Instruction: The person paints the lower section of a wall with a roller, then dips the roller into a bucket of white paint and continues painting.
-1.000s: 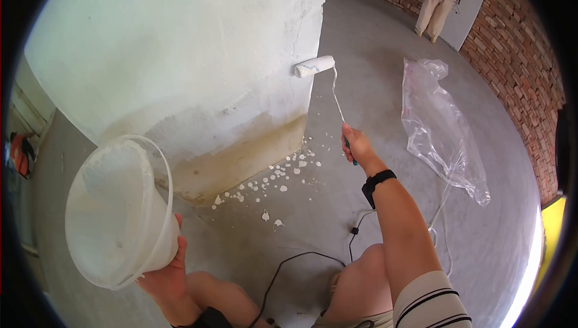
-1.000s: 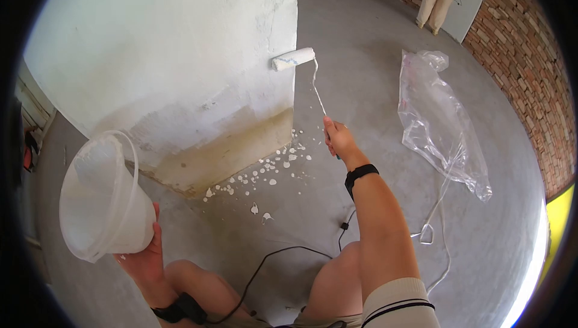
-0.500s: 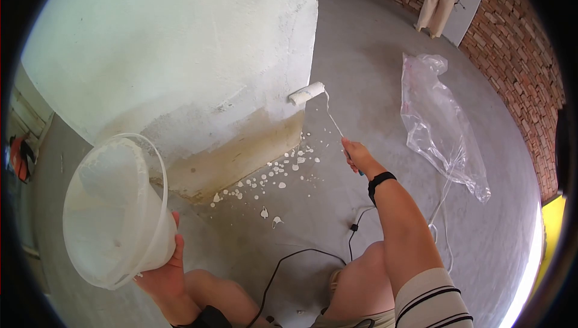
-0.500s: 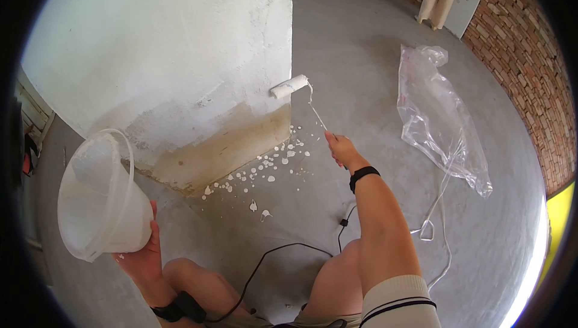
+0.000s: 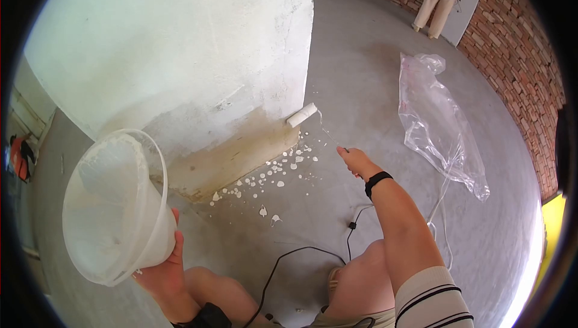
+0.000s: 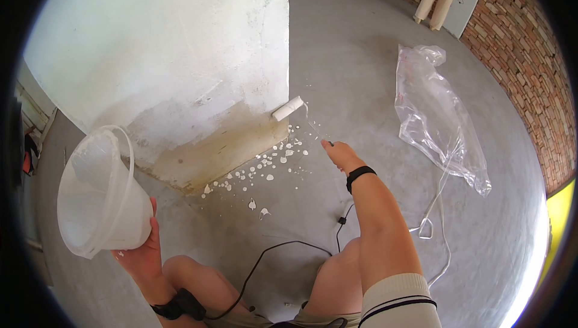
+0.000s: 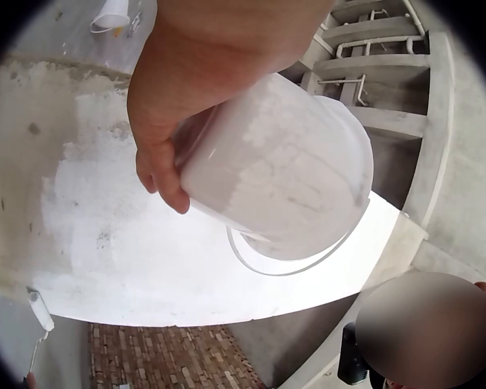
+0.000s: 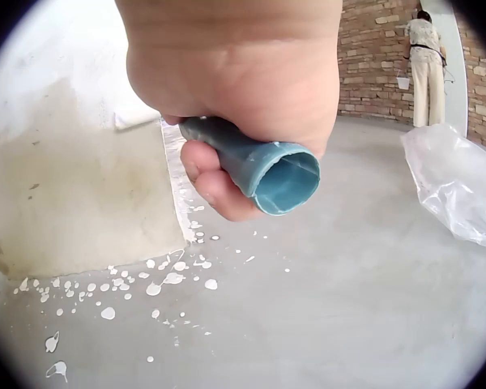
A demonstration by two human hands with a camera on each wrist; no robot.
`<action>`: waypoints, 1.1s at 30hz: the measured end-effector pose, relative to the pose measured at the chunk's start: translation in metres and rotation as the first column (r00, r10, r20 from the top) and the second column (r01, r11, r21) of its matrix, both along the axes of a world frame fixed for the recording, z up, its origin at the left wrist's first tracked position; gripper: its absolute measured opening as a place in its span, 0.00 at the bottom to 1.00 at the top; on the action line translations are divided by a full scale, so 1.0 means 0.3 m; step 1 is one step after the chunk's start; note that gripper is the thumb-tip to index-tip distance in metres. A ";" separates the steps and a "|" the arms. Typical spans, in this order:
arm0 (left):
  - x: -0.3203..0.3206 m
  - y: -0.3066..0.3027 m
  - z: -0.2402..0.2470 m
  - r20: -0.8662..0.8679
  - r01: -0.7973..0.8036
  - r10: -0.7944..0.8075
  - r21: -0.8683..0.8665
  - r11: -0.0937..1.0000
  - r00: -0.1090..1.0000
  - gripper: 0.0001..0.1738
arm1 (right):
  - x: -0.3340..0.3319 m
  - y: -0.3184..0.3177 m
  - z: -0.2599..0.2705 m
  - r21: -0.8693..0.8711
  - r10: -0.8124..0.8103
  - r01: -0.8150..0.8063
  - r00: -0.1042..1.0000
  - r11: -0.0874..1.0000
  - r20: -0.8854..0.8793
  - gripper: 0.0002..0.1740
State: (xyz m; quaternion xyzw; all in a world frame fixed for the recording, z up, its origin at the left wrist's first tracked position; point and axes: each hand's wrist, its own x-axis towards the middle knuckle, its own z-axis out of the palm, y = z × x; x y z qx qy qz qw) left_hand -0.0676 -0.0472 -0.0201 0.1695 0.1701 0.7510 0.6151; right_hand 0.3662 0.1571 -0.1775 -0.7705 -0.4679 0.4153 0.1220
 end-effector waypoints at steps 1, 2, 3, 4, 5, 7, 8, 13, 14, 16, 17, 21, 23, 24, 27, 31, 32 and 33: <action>0.001 -0.003 0.002 -0.006 0.007 -0.007 0.016 1.000 1.000 0.36 | 0.001 -0.002 -0.001 0.000 0.002 -0.002 1.000 1.000 0.000 0.32; 0.005 -0.008 0.009 -0.006 0.004 -0.004 0.015 1.000 1.000 0.36 | -0.001 -0.006 0.001 0.001 -0.005 0.005 1.000 1.000 -0.020 0.31; 0.011 -0.013 0.020 0.012 -0.004 0.004 -0.002 1.000 1.000 0.36 | -0.005 -0.006 0.002 0.001 -0.010 0.010 0.999 1.000 -0.041 0.31; 0.013 -0.017 0.026 0.029 -0.012 0.012 -0.019 1.000 1.000 0.36 | 0.007 -0.004 -0.001 0.001 -0.004 0.004 0.999 1.000 -0.042 0.31; 0.015 -0.018 0.029 0.027 -0.017 0.018 -0.020 1.000 0.999 0.36 | 0.029 -0.002 0.009 0.015 0.008 -0.007 0.993 1.000 -0.116 0.30; 0.016 -0.021 0.031 -0.021 -0.114 0.113 -0.070 0.991 0.993 0.41 | 0.039 0.013 0.009 0.026 0.026 -0.021 0.982 0.999 -0.189 0.30; 0.013 -0.022 0.032 -0.021 -0.119 0.118 -0.072 0.990 0.993 0.41 | 0.033 0.014 0.034 0.132 0.020 0.015 0.967 0.991 -0.256 0.28; 0.007 -0.025 0.031 -0.012 -0.119 0.119 -0.047 0.992 0.993 0.42 | -0.085 0.051 0.211 0.474 0.099 0.133 0.896 0.870 -0.433 0.26; 0.008 -0.023 0.031 -0.010 -0.122 0.121 -0.048 0.991 0.993 0.42 | -0.121 0.058 0.256 0.474 0.101 0.130 0.897 0.871 -0.431 0.26; 0.012 -0.021 0.029 0.032 -0.090 0.092 -0.060 0.994 0.995 0.43 | -0.201 0.063 0.342 0.565 0.215 0.170 0.806 0.808 -0.551 0.26; 0.009 -0.021 0.027 0.031 -0.094 0.096 -0.061 0.994 0.995 0.43 | -0.243 0.055 0.371 0.563 0.218 0.168 0.805 0.809 -0.552 0.26; -0.005 -0.020 0.021 0.047 -0.050 0.051 -0.021 0.999 0.998 0.45 | -0.386 0.025 0.418 0.609 0.240 0.167 0.814 0.775 -0.529 0.25; -0.014 -0.025 0.019 0.051 -0.054 0.055 -0.023 0.998 0.997 0.45 | -0.435 0.007 0.389 0.609 0.229 0.142 0.841 0.781 -0.490 0.25; -0.018 -0.027 0.018 0.047 -0.051 0.052 -0.006 0.999 0.998 0.45 | -0.454 0.006 0.348 0.598 0.189 0.161 0.857 0.785 -0.479 0.25; -0.017 -0.032 0.032 0.079 -0.030 0.030 -0.003 1.000 0.996 0.42 | -0.516 -0.038 0.236 0.529 0.129 0.176 0.862 0.830 -0.490 0.25; -0.023 -0.029 0.022 0.071 0.002 -0.002 0.012 1.000 0.997 0.38 | -0.532 -0.099 0.110 0.401 0.109 0.119 0.859 0.908 -0.500 0.27; -0.024 -0.027 0.017 0.070 0.001 -0.002 0.011 1.000 0.998 0.38 | -0.519 -0.094 0.050 0.400 0.109 0.119 0.858 0.909 -0.502 0.27; -0.024 -0.025 0.013 0.073 0.013 -0.014 0.019 1.000 0.997 0.38 | -0.493 -0.081 -0.027 0.448 0.134 0.062 0.910 0.892 -0.392 0.28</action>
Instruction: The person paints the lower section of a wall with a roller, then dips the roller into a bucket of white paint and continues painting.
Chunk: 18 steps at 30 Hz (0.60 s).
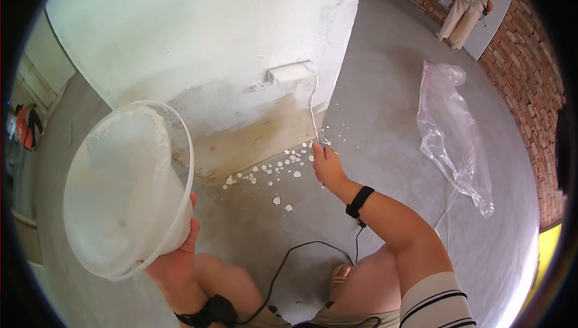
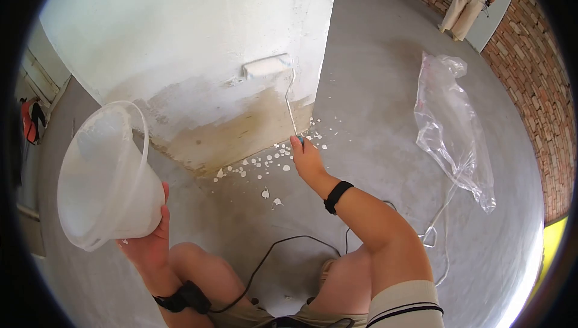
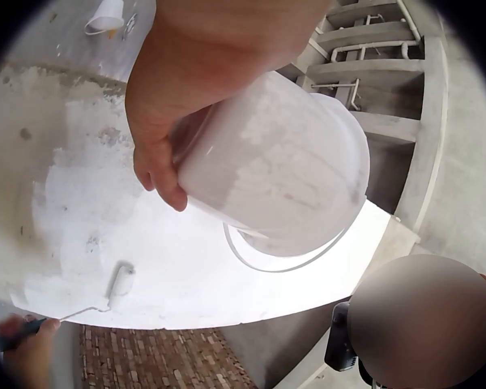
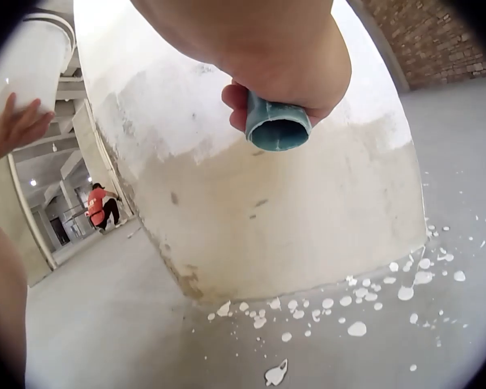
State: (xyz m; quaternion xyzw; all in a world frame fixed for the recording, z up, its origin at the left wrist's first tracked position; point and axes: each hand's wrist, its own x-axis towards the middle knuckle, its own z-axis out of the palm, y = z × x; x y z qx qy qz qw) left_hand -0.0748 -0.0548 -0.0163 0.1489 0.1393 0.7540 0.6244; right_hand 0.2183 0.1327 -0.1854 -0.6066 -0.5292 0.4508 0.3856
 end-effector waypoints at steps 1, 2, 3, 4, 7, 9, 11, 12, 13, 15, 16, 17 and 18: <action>-0.001 0.001 -0.002 0.003 0.013 -0.013 0.008 1.000 1.000 0.38 | 0.023 0.002 -0.051 0.041 0.004 -0.009 0.993 0.999 0.117 0.29; -0.004 0.001 -0.001 0.001 0.015 -0.015 0.007 1.000 1.000 0.38 | 0.039 -0.008 -0.067 0.040 0.002 -0.007 0.993 0.999 0.116 0.29; -0.006 0.002 -0.001 -0.011 0.013 -0.013 0.008 1.000 1.000 0.38 | 0.057 -0.018 -0.083 0.044 0.035 -0.044 0.981 0.998 0.193 0.29; -0.008 0.003 0.000 -0.023 0.012 -0.012 0.009 1.000 1.000 0.38 | 0.072 -0.029 -0.099 0.045 0.066 -0.081 0.960 0.996 0.271 0.30; -0.008 0.012 -0.004 -0.001 0.008 -0.008 0.002 1.000 1.000 0.38 | 0.091 -0.083 -0.056 -0.229 0.142 -0.077 0.950 0.970 0.280 0.31; -0.003 0.016 -0.005 0.021 0.011 -0.011 -0.007 1.000 1.000 0.38 | 0.113 -0.102 -0.081 -0.294 0.165 -0.082 0.949 0.952 0.270 0.29; -0.003 0.018 -0.004 0.042 0.007 -0.006 -0.016 1.000 0.999 0.38 | 0.114 -0.106 -0.087 -0.357 0.195 -0.094 0.946 0.929 0.259 0.28; -0.003 0.018 -0.004 0.025 0.012 -0.012 -0.001 1.000 1.000 0.38 | 0.112 -0.109 -0.083 -0.383 0.179 -0.078 0.955 0.921 0.235 0.28; -0.002 0.018 -0.005 0.008 0.016 -0.016 0.012 1.000 1.000 0.38 | 0.111 -0.112 -0.079 -0.409 0.162 -0.063 0.964 0.910 0.212 0.28; 0.001 0.014 -0.001 0.013 0.006 -0.006 0.011 1.000 1.000 0.38 | 0.109 -0.119 -0.077 -0.380 0.151 -0.056 0.963 0.923 0.225 0.29; 0.001 0.013 0.002 0.015 -0.001 0.001 0.013 1.000 1.000 0.38 | 0.106 -0.122 -0.075 -0.347 0.136 -0.048 0.962 0.937 0.235 0.32; -0.001 0.013 0.002 0.015 -0.004 0.004 0.010 1.000 1.000 0.38 | 0.098 -0.122 -0.061 -0.349 0.139 -0.051 0.962 0.936 0.235 0.32; -0.003 0.012 0.002 0.000 -0.014 0.014 0.010 1.000 1.000 0.38 | 0.090 -0.118 -0.044 -0.276 0.119 -0.053 0.966 0.960 0.228 0.31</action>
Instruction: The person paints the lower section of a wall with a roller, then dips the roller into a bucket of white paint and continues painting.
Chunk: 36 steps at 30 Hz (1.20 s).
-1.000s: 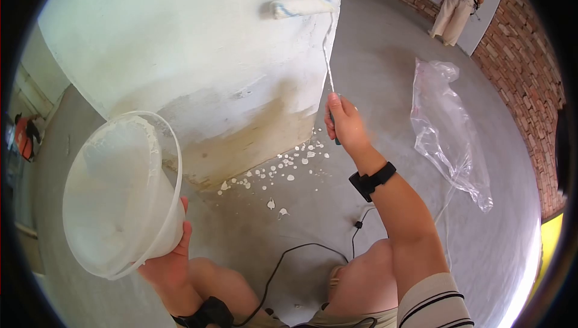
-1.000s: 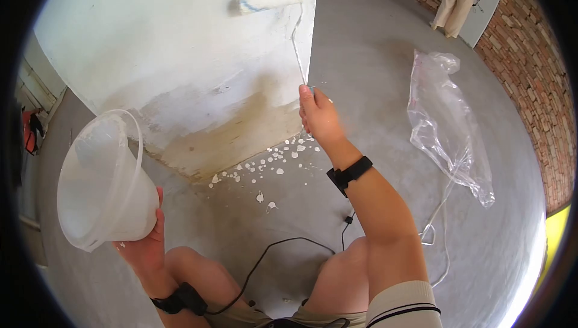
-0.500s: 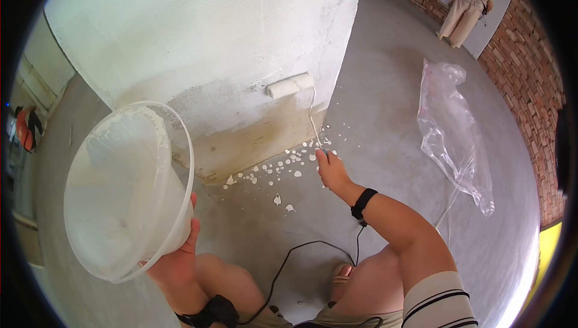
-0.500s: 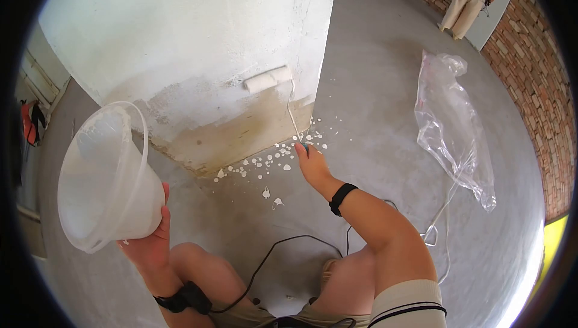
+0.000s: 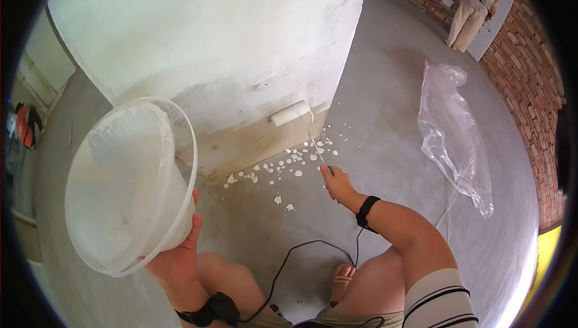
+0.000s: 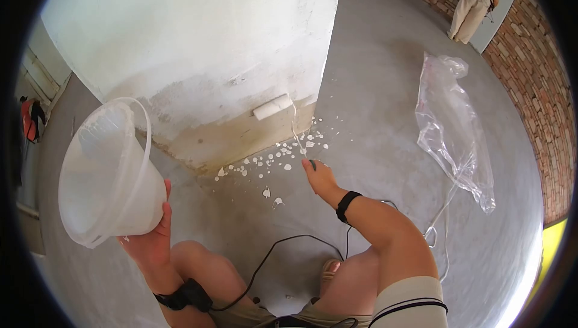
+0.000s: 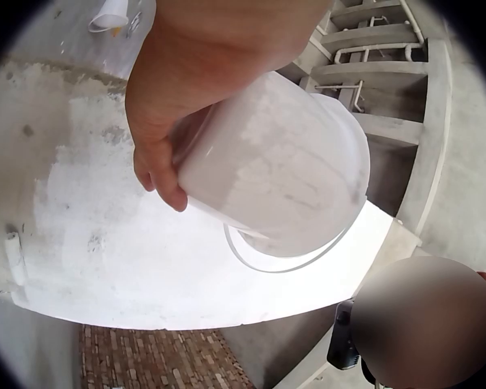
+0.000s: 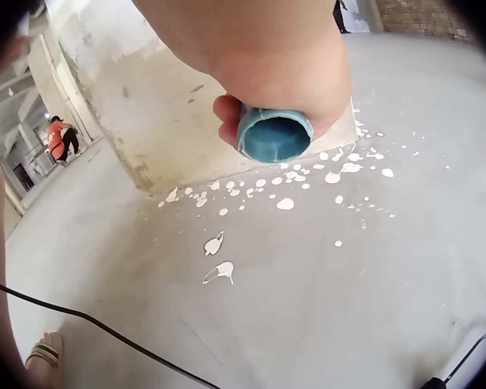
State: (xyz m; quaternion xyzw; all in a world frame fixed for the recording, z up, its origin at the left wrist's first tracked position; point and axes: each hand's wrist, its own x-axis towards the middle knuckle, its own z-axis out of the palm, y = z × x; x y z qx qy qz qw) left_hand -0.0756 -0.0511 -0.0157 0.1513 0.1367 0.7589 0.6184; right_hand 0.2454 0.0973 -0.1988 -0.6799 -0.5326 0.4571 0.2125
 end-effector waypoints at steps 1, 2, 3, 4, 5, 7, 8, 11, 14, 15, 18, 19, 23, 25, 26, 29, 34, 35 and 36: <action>-0.001 0.000 0.000 -0.015 -0.009 0.009 0.000 1.000 1.000 0.38 | -0.009 0.008 0.018 0.076 -0.004 0.005 1.000 0.997 -0.017 0.31; -0.003 0.001 -0.001 -0.014 -0.010 0.010 -0.002 1.000 1.000 0.38 | -0.018 0.023 0.031 0.074 -0.002 0.003 1.000 0.997 -0.016 0.31; -0.006 0.002 -0.002 -0.014 -0.014 0.014 -0.008 1.000 1.000 0.38 | -0.029 0.046 0.046 0.154 -0.008 0.019 0.997 0.988 -0.075 0.29; -0.006 0.003 -0.002 -0.015 -0.017 0.017 -0.015 1.000 1.000 0.39 | -0.042 0.069 0.063 0.233 -0.009 0.040 0.991 0.972 -0.133 0.28; 0.000 0.002 0.001 -0.014 -0.018 0.018 -0.016 1.000 1.000 0.39 | -0.061 0.083 0.107 0.232 -0.007 0.038 0.991 0.972 -0.133 0.28; 0.007 0.005 0.009 0.044 -0.016 0.019 -0.068 0.998 0.999 0.39 | -0.113 0.101 0.236 0.319 0.000 0.091 0.962 0.943 -0.275 0.25; 0.008 0.005 0.007 0.043 -0.017 0.020 -0.068 0.998 0.999 0.39 | -0.137 0.107 0.293 0.318 0.001 0.091 0.961 0.944 -0.275 0.25; 0.008 0.008 -0.005 0.011 -0.011 0.011 -0.061 0.998 1.000 0.39 | -0.182 0.119 0.367 0.299 0.036 0.114 0.891 0.947 -0.453 0.24; 0.003 0.002 -0.008 0.005 -0.009 0.010 -0.067 0.998 1.000 0.39 | -0.190 0.123 0.331 0.294 0.051 0.109 0.871 0.949 -0.489 0.23; -0.001 0.000 -0.008 -0.006 -0.010 0.010 -0.064 0.998 1.000 0.39 | -0.184 0.118 0.292 0.286 0.027 0.092 0.922 0.954 -0.386 0.24; -0.010 -0.007 0.001 -0.022 -0.010 0.009 -0.047 0.999 1.000 0.39 | -0.148 0.106 0.083 0.317 0.037 0.016 0.986 0.948 -0.160 0.28; -0.010 -0.010 0.003 -0.026 -0.008 0.007 -0.033 0.999 1.000 0.39 | -0.133 0.094 0.018 0.352 0.062 -0.045 0.997 0.935 -0.039 0.29; -0.014 -0.014 -0.004 -0.011 -0.033 0.033 -0.019 0.999 0.999 0.47 | -0.106 0.013 -0.051 0.214 0.071 -0.074 0.997 0.974 0.024 0.30; -0.008 -0.013 0.005 0.001 -0.035 0.035 -0.037 0.999 0.999 0.47 | -0.099 -0.024 -0.008 -0.054 0.089 -0.090 0.996 0.994 -0.026 0.30; -0.001 -0.016 0.007 0.001 -0.036 0.036 -0.033 0.999 0.999 0.47 | -0.093 -0.032 -0.010 -0.051 0.090 -0.091 0.996 0.995 -0.026 0.30; 0.003 -0.016 0.010 0.002 -0.054 0.055 -0.047 0.997 0.999 0.47 | -0.075 -0.037 -0.025 -0.152 0.086 -0.095 0.994 0.984 -0.064 0.30; -0.006 -0.022 0.001 -0.005 0.000 0.000 -0.019 1.000 1.000 0.39 | -0.068 -0.039 -0.049 -0.245 0.053 -0.088 0.988 0.965 -0.145 0.29; -0.007 -0.022 0.002 -0.008 -0.002 0.002 -0.019 1.000 1.000 0.39 | -0.075 -0.043 -0.045 -0.245 0.055 -0.090 0.987 0.965 -0.148 0.29; -0.007 -0.021 0.005 -0.002 -0.024 0.024 -0.026 0.999 1.000 0.42 | -0.081 -0.049 -0.040 -0.236 0.038 -0.075 0.987 0.969 -0.157 0.29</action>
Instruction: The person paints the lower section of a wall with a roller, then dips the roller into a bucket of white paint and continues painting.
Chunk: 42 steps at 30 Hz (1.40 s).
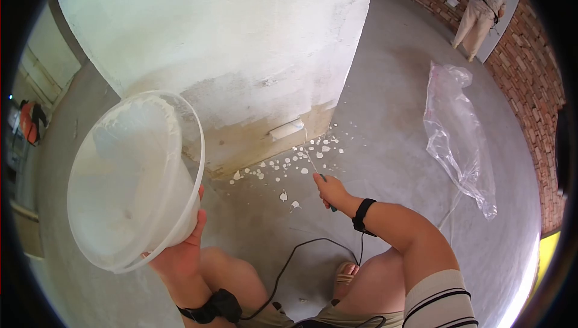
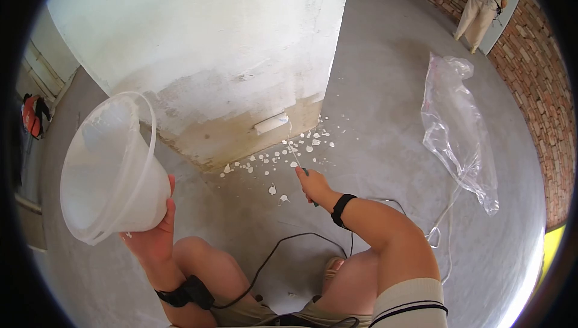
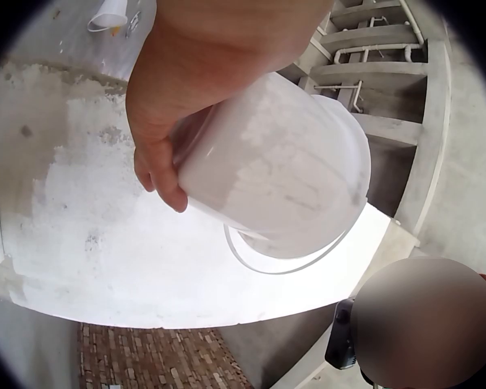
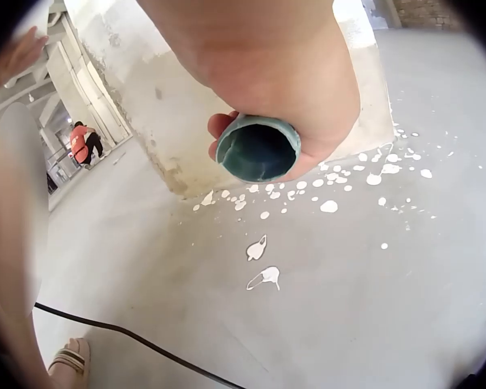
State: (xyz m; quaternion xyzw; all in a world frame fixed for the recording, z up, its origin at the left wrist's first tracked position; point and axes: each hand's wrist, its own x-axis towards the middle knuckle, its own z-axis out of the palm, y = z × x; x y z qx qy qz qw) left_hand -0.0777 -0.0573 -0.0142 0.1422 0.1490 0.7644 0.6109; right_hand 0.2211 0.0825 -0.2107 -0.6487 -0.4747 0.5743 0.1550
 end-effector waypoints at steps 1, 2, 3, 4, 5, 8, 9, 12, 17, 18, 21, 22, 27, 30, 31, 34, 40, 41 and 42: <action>-0.003 0.003 0.001 0.008 -0.022 0.022 -0.010 1.000 1.000 0.46 | -0.006 -0.005 0.006 0.006 -0.018 0.018 1.000 1.000 -0.008 0.29; -0.006 0.002 0.004 0.008 -0.024 0.024 -0.012 1.000 1.000 0.46 | -0.010 -0.009 0.013 0.003 -0.016 0.016 1.000 1.000 -0.007 0.29; -0.008 -0.001 0.006 0.009 -0.031 0.031 -0.005 0.999 0.999 0.46 | -0.015 -0.013 0.020 0.046 -0.043 0.044 0.999 0.998 -0.012 0.28; -0.009 -0.005 0.008 0.011 -0.040 0.040 0.002 0.999 0.999 0.46 | -0.018 -0.018 0.028 0.089 -0.068 0.069 0.998 0.994 -0.018 0.28; -0.007 -0.006 0.007 0.014 -0.044 0.044 -0.002 0.999 0.999 0.46 | -0.020 -0.019 0.034 0.085 -0.064 0.065 0.998 0.994 -0.014 0.28; -0.006 0.000 0.002 0.023 -0.031 0.030 0.017 0.999 0.999 0.45 | -0.039 -0.003 0.073 0.193 -0.072 0.090 0.993 0.977 -0.098 0.27; -0.009 0.001 -0.003 0.018 -0.007 0.007 0.017 1.000 1.000 0.42 | -0.052 0.003 0.096 0.222 -0.074 0.110 0.984 0.969 -0.161 0.26; -0.002 0.005 -0.011 0.002 0.014 -0.014 0.022 1.000 1.000 0.39 | -0.093 0.027 0.193 0.291 -0.079 0.160 0.959 0.943 -0.271 0.24; 0.004 0.014 -0.014 -0.027 0.000 0.000 0.009 1.000 1.000 0.39 | -0.132 0.106 0.347 0.400 -0.063 0.246 0.906 0.883 -0.419 0.23; 0.001 0.014 -0.020 -0.037 -0.002 0.002 0.008 1.000 0.999 0.39 | -0.132 0.121 0.351 0.401 -0.048 0.246 0.895 0.882 -0.444 0.23; -0.001 0.013 -0.015 -0.035 0.010 -0.010 0.006 1.000 0.999 0.39 | -0.129 0.121 0.298 0.391 -0.044 0.235 0.898 0.890 -0.439 0.23; -0.003 0.015 -0.013 -0.017 0.019 -0.019 0.005 1.000 1.000 0.39 | -0.129 0.115 0.257 0.380 -0.051 0.218 0.913 0.899 -0.404 0.23; -0.006 0.013 -0.008 -0.003 -0.027 0.027 -0.011 1.000 1.000 0.46 | -0.086 0.028 0.047 0.297 -0.030 0.075 0.988 0.952 -0.154 0.25; -0.003 0.012 -0.001 0.021 -0.014 0.015 -0.007 1.000 1.000 0.46 | -0.060 -0.006 0.014 0.184 0.006 -0.008 1.000 0.983 0.013 0.27; -0.002 0.011 0.001 0.031 -0.008 0.008 -0.005 1.000 0.999 0.46 | -0.051 -0.009 0.010 0.116 0.031 -0.039 0.997 0.992 0.071 0.28; -0.003 0.003 0.000 0.049 0.041 -0.041 0.010 0.999 0.998 0.40 | -0.002 0.007 -0.016 -0.059 0.050 -0.049 0.999 0.997 0.020 0.27; -0.011 0.002 -0.004 0.056 -0.003 0.003 0.016 1.000 0.998 0.47 | 0.074 0.020 0.045 0.218 0.050 -0.092 0.981 0.972 0.189 0.30; -0.013 0.000 -0.001 0.055 -0.006 0.005 0.018 1.000 0.998 0.47 | 0.087 0.034 0.037 0.321 0.024 -0.088 0.980 0.943 0.199 0.28; -0.014 -0.002 0.002 0.064 -0.014 0.013 0.013 1.000 0.998 0.47 | 0.098 0.047 0.029 0.322 0.026 -0.090 0.980 0.942 0.199 0.28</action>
